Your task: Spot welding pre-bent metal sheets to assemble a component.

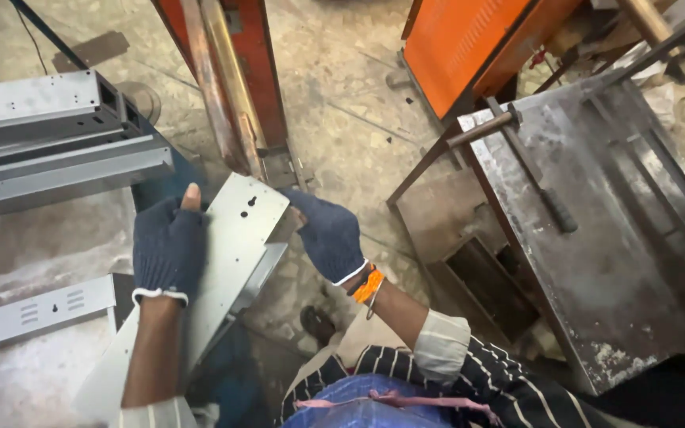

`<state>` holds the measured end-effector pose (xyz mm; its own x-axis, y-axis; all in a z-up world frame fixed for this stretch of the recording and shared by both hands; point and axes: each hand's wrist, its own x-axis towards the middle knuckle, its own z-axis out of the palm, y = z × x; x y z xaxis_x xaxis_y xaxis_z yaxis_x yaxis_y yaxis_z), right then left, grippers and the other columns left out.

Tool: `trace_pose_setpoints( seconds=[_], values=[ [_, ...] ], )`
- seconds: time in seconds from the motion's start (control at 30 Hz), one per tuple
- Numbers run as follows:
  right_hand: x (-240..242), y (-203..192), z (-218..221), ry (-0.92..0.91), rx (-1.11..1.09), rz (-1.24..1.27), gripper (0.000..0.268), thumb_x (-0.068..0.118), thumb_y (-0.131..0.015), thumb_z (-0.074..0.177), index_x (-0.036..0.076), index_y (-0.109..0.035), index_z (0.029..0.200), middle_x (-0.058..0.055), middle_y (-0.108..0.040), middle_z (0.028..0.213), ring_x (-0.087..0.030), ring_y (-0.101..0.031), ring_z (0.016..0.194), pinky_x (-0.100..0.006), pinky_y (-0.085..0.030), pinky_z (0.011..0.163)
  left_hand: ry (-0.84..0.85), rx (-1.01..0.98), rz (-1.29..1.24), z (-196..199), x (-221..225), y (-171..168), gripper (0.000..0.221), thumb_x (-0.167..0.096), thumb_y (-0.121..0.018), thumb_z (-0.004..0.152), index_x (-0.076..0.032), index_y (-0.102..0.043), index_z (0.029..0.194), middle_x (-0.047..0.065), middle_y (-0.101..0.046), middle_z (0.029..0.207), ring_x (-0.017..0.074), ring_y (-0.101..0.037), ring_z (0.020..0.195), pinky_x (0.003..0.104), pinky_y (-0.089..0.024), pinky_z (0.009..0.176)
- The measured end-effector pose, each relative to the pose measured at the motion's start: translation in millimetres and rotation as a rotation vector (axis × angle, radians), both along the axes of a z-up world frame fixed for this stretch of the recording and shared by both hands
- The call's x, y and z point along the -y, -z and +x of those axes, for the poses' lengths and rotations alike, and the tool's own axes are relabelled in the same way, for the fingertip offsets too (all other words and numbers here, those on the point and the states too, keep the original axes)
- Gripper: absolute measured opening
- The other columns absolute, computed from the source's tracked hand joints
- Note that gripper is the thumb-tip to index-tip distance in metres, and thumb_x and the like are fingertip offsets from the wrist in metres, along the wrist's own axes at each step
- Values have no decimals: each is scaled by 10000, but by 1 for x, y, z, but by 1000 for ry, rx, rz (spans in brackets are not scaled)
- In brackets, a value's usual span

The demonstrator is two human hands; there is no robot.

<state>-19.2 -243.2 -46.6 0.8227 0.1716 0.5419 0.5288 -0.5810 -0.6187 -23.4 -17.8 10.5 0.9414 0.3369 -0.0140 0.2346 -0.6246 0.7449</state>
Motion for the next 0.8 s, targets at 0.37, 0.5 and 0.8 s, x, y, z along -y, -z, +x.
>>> trace_pose_setpoints(
  seconds=[0.37,0.5,0.8],
  values=[
    [42,-9,22,63,-100,115,101,196,-750,892,124,-757,963,-104,-746,879,-290,-734,812,-391,-557,707,86,-62,-13,-39,62,5,452,-395,-613,980,-152,-631,1360,201,-761,909,360,-741,898,447,-535,806],
    [57,3,31,-332,16,-109,218,64,-648,853,115,-772,1024,-110,-767,1013,-310,-721,911,-385,-552,808,239,54,192,-38,98,48,600,-269,-649,870,-188,-622,1464,246,-718,1011,429,-691,887,506,-530,745],
    [191,89,20,-169,-470,459,207,86,-611,1022,43,-718,1194,-93,-750,1063,-184,-683,1010,-341,-558,920,145,123,-141,-71,112,32,273,-238,-583,1005,-25,-755,1005,166,-711,779,249,-650,693,392,-488,669]
  ],
)
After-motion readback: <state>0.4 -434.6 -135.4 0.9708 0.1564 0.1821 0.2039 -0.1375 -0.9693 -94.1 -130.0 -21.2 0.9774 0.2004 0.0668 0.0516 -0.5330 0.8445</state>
